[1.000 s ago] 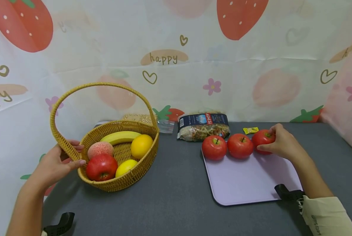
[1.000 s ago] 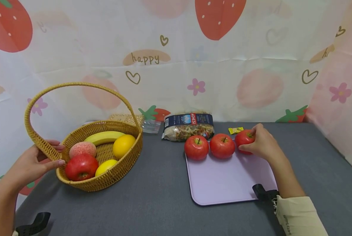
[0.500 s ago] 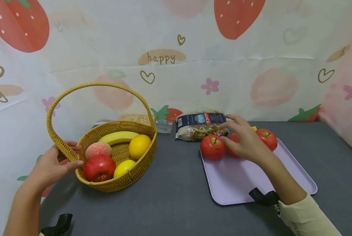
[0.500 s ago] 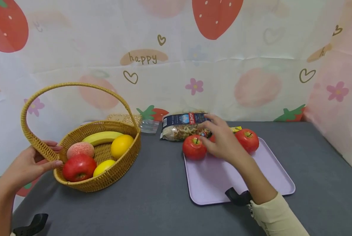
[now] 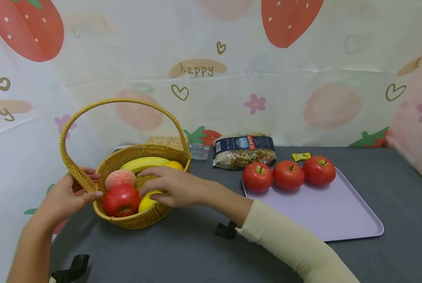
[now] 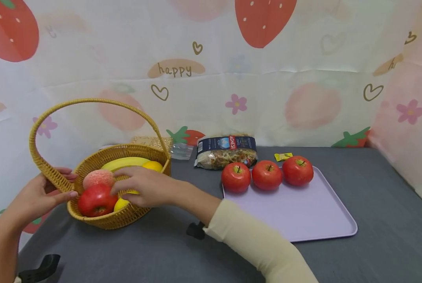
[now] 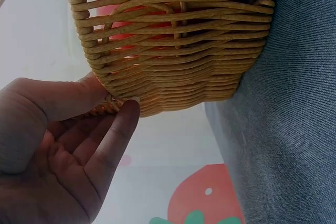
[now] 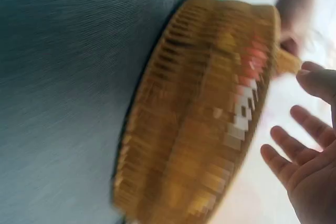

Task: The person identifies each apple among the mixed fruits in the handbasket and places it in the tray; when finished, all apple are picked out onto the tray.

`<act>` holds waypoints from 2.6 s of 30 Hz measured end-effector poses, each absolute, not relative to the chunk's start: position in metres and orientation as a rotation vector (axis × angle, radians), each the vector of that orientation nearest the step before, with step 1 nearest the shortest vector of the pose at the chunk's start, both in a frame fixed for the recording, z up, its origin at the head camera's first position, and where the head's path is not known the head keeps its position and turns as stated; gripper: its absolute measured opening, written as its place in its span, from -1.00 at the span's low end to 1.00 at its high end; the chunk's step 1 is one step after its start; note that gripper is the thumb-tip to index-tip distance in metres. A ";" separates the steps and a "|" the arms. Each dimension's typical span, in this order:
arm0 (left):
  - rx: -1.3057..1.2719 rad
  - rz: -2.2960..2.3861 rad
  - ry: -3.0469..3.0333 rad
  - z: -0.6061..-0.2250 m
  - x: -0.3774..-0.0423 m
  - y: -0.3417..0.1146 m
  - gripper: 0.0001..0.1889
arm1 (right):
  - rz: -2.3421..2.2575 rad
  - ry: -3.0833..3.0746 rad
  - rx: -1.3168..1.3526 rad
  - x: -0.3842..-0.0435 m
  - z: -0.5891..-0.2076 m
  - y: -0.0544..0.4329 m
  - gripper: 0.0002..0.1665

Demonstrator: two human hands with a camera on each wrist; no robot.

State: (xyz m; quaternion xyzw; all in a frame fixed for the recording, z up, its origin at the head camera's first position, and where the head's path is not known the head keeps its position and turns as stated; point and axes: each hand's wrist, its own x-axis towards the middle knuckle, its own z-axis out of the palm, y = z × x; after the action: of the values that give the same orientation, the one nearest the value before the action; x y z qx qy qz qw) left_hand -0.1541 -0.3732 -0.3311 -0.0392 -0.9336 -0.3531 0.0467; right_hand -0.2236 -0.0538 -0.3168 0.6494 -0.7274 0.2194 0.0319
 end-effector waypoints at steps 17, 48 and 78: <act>-0.121 -1.070 -2.876 -0.328 -0.153 -0.372 -0.31 | 0.006 -2.487 2.050 -0.229 -0.325 -0.151 -0.50; -0.130 -1.088 -2.844 -0.327 -0.153 -0.372 -0.34 | 0.565 -2.669 1.897 -0.238 -0.342 -0.142 -0.42; -0.157 -1.106 -2.821 -0.329 -0.153 -0.373 -0.35 | 0.956 -2.458 1.784 -0.230 -0.328 -0.098 -0.36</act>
State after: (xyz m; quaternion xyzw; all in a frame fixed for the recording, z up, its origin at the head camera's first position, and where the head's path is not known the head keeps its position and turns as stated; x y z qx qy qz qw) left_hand -0.1531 -0.3733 -0.3291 -0.0517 -0.9284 -0.3641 0.0539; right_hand -0.2304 -0.0983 -0.3283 0.5602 -0.7717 0.3002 -0.0211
